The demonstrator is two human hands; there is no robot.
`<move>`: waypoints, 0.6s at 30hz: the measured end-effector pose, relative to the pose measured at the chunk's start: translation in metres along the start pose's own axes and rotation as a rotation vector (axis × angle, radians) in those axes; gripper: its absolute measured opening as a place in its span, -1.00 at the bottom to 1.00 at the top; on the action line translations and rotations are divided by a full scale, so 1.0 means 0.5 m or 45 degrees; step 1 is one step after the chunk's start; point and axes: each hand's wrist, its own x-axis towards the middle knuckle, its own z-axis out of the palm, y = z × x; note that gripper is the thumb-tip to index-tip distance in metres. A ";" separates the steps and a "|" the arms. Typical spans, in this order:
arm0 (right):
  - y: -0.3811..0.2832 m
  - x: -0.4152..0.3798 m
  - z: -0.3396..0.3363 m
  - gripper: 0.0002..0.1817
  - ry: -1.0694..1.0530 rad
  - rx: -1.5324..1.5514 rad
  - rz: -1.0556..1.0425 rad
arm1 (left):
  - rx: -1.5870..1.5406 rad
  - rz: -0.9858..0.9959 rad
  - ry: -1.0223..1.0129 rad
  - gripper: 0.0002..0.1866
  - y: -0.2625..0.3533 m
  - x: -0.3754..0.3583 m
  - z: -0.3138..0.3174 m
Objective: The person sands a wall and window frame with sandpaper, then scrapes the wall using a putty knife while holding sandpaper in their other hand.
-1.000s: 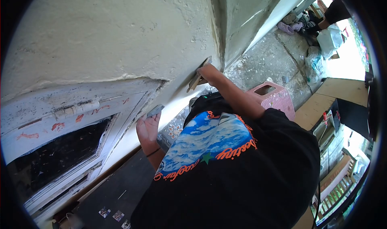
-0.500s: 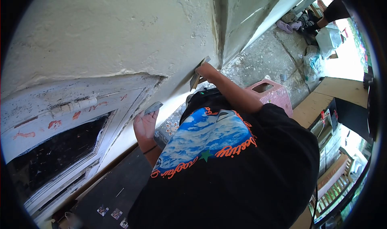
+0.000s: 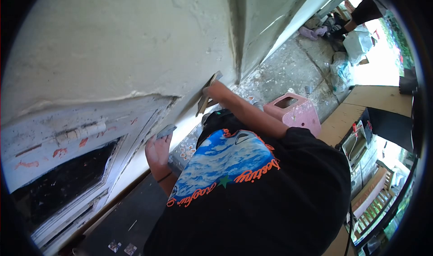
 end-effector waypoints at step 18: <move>-0.064 -0.037 0.000 -0.68 0.022 -0.017 0.067 | -0.021 -0.002 -0.134 -0.48 -0.005 0.007 -0.004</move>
